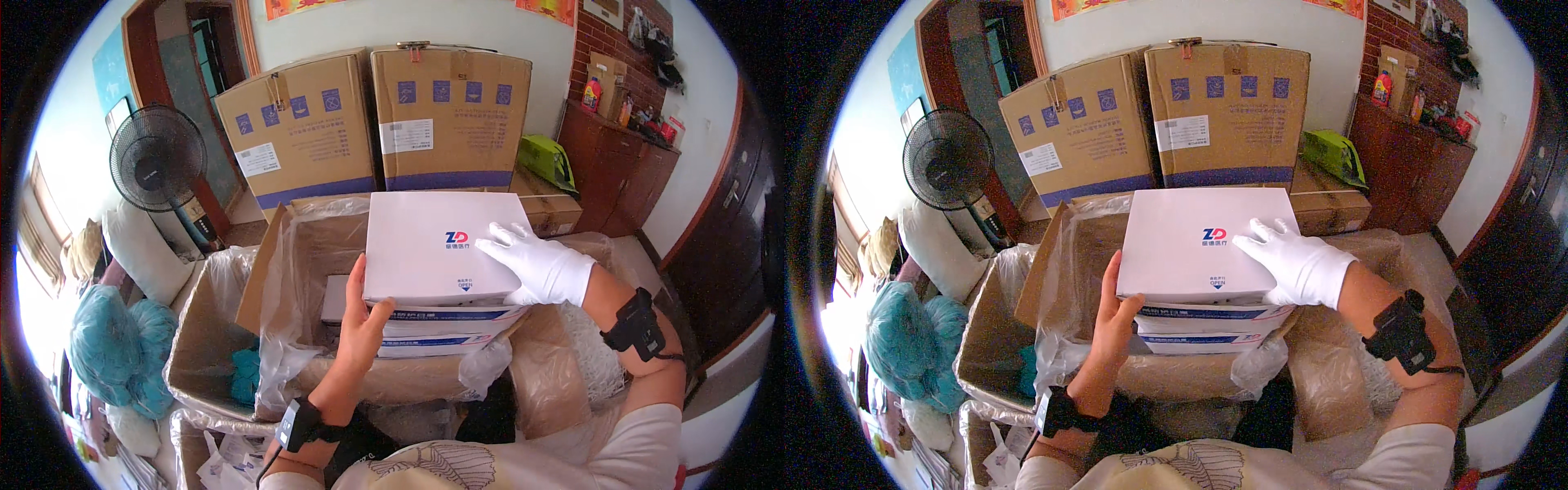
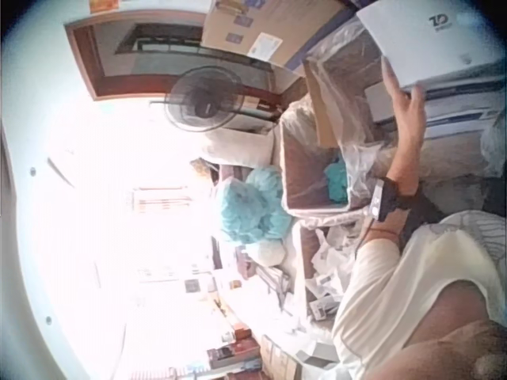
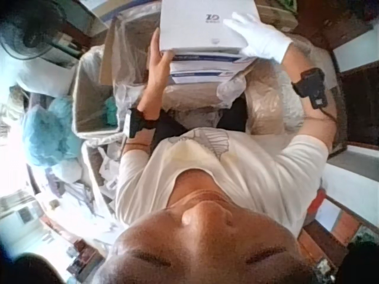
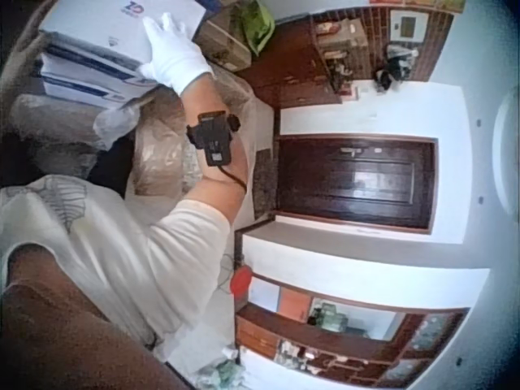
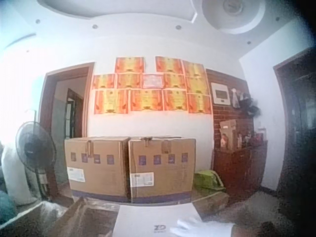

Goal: The recorder extracts medical masks and respirators from individual packaging and boxes for inspection and sorting.

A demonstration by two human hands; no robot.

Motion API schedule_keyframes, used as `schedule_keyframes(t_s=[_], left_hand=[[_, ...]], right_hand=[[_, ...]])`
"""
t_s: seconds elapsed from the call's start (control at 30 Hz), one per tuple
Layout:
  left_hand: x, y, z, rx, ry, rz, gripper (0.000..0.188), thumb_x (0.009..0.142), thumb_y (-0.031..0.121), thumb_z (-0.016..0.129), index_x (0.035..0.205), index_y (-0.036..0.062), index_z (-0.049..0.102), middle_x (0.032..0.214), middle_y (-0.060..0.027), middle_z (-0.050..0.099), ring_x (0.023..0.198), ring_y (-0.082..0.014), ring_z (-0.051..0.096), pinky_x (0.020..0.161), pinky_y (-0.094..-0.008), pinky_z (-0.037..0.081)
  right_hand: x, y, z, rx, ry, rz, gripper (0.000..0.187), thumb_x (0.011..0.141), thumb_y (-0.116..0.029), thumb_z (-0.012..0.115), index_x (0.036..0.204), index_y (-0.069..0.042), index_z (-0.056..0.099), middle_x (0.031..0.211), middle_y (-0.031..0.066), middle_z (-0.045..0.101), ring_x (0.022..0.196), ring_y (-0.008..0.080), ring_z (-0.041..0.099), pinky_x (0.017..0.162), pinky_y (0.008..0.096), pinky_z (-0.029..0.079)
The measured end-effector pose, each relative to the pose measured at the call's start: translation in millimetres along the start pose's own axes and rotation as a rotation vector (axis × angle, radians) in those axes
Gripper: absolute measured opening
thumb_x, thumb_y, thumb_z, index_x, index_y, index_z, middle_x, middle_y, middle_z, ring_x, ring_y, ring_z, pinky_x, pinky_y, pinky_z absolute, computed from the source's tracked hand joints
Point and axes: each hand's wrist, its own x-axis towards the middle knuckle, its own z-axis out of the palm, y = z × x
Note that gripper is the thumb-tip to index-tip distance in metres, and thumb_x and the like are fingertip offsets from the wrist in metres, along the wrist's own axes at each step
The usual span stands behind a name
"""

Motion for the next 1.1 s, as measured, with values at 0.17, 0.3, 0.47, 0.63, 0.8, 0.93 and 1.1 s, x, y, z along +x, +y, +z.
schedule_keyframes(t_s=[0.17, 0.3, 0.47, 0.63, 0.8, 0.93, 1.1], left_hand=[[4, 4, -3, -0.096, 0.005, -0.022, 0.067, 0.078, 0.005, 0.046, 0.136, 0.0040, 0.013, 0.136, -0.0157, 0.024, 0.123, -0.0227, 0.027, 0.100, -0.0319, 0.021], [2, 3, -6, -0.099, -0.018, -0.035, 0.067, 0.079, 0.005, 0.047, 0.137, 0.0047, 0.011, 0.136, -0.0159, 0.023, 0.124, -0.0228, 0.025, 0.101, -0.0318, 0.020], [2, -2, -8, -0.102, -0.010, -0.030, 0.068, 0.078, 0.005, 0.046, 0.137, 0.0046, 0.011, 0.136, -0.0161, 0.022, 0.124, -0.0233, 0.026, 0.101, -0.0317, 0.020], [2, 0, -3, -0.031, 0.004, -0.039, 0.070, 0.076, 0.003, 0.045, 0.137, 0.0045, 0.011, 0.136, -0.0156, 0.022, 0.123, -0.0234, 0.027, 0.100, -0.0308, 0.021], [1, 5, 1, -0.089, 0.007, -0.037, 0.070, 0.075, 0.003, 0.046, 0.136, 0.0045, 0.012, 0.136, -0.0149, 0.023, 0.123, -0.0219, 0.027, 0.100, -0.0315, 0.021], [0, 6, -1, -0.158, 0.019, -0.022, 0.070, 0.075, 0.002, 0.046, 0.136, 0.0044, 0.013, 0.136, -0.0143, 0.024, 0.124, -0.0214, 0.026, 0.101, -0.0320, 0.020], [2, 9, -1, -0.089, -0.012, -0.027, 0.070, 0.074, 0.001, 0.046, 0.136, 0.0042, 0.015, 0.137, -0.0124, 0.023, 0.126, -0.0219, 0.023, 0.101, -0.0318, 0.018]], right_hand=[[-12, 14, 14, 0.104, 0.167, -0.096, 0.045, 0.072, -0.015, 0.056, 0.114, -0.004, 0.047, 0.120, 0.0195, 0.044, 0.111, 0.0333, 0.043, 0.089, 0.0376, 0.040], [-22, 7, 21, 0.104, 0.313, -0.094, 0.033, 0.076, -0.014, 0.054, 0.107, -0.004, 0.053, 0.111, 0.0177, 0.052, 0.103, 0.0321, 0.050, 0.085, 0.0357, 0.044], [-32, 6, 26, 0.240, 0.452, 0.137, 0.017, 0.078, -0.012, 0.053, 0.093, -0.005, 0.059, 0.088, 0.0160, 0.060, 0.085, 0.0297, 0.058, 0.074, 0.0359, 0.047], [-35, 15, 22, 0.325, 0.405, 0.063, 0.032, 0.075, -0.020, 0.062, 0.102, -0.004, 0.055, 0.099, 0.0193, 0.056, 0.092, 0.0313, 0.055, 0.078, 0.0347, 0.045], [-36, 21, 28, 0.319, 0.118, 0.112, 0.079, 0.068, -0.035, 0.070, 0.127, 0.000, 0.031, 0.136, 0.0263, 0.019, 0.121, 0.0358, 0.031, 0.097, 0.0339, 0.031], [-37, 31, 29, 0.791, 0.121, 0.249, 0.087, 0.069, -0.036, 0.070, 0.130, 0.004, 0.023, 0.123, 0.0273, 0.039, 0.114, 0.0310, 0.042, 0.093, 0.0309, 0.035], [-41, 18, 39, 0.662, 0.209, 0.249, 0.076, 0.072, -0.029, 0.067, 0.127, 0.005, 0.028, 0.121, 0.0273, 0.042, 0.112, 0.0301, 0.044, 0.090, 0.0319, 0.037]])
